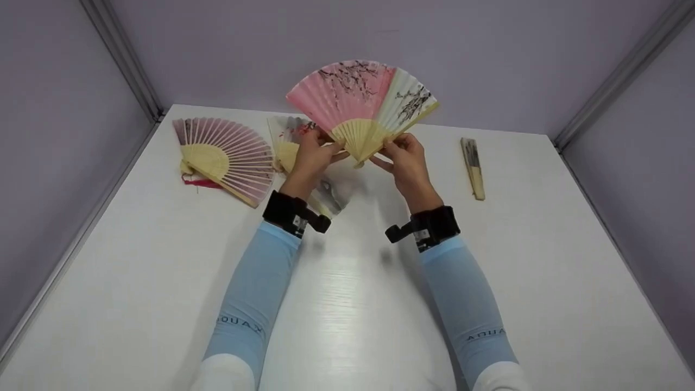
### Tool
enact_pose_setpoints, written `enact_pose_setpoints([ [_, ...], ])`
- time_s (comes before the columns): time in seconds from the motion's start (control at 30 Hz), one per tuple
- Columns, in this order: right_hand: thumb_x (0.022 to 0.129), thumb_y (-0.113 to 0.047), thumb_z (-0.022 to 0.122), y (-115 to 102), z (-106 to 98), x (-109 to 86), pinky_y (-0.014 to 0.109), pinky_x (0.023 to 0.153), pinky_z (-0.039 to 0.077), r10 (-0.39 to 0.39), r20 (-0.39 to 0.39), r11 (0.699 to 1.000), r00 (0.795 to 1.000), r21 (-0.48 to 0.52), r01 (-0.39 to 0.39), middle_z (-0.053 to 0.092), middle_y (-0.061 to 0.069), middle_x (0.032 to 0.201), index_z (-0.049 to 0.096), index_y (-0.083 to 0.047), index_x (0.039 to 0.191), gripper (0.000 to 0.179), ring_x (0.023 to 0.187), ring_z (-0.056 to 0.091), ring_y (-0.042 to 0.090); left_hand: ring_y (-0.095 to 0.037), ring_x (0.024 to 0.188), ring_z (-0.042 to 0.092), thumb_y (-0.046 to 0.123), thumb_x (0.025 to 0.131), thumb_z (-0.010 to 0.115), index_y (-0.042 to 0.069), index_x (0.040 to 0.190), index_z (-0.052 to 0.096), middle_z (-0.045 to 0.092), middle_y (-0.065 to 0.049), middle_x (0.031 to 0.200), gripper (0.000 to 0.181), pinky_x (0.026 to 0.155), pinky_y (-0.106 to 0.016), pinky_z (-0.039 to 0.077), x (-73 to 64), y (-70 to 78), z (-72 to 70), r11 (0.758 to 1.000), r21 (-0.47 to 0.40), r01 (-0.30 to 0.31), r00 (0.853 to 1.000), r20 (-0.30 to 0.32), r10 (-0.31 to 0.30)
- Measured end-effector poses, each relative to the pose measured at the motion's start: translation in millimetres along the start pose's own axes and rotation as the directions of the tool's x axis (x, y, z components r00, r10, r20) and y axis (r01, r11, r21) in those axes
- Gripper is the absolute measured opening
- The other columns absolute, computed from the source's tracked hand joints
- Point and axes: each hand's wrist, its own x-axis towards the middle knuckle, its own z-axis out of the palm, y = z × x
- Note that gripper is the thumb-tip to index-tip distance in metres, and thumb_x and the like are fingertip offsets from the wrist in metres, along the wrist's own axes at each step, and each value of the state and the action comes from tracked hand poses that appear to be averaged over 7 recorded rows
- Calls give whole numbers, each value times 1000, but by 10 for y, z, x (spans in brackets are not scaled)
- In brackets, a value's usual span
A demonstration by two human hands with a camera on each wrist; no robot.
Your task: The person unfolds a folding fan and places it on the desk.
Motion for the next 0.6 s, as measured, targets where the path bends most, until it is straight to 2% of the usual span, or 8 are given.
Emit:
enact_pose_setpoints([
  [0.13, 114, -10, 53, -18, 36, 14, 39, 98, 68, 1, -11, 1000, 1000, 23, -1, 65, 7, 121, 56, -6, 127, 13, 106, 75, 19, -25, 131, 69, 5, 105, 71, 10, 146, 57, 64, -11, 137, 44, 104, -34, 65, 8, 32, -18, 998, -58, -12, 1000, -8, 12],
  [0.37, 114, -9, 51, 5, 39, 21, 45, 111, 62, 29, -29, 996, 999, 82, -27, 62, 8, 127, 53, -6, 128, 14, 123, 71, 28, -27, 134, 68, 1, 103, 70, 10, 150, 54, 63, -13, 145, 50, 104, -36, 65, 14, 19, -15, 989, -144, -29, 999, -28, 25],
  [0.6, 116, -8, 48, 3, 68, 0, 41, 110, 62, 49, -45, 989, 998, 140, -43, 57, 21, 151, 45, 3, 149, 35, 145, 61, 38, -27, 136, 69, -1, 103, 69, 11, 149, 54, 64, -12, 147, 50, 104, -35, 65, 21, -9, 1, 973, -224, -62, 997, -49, 52],
])
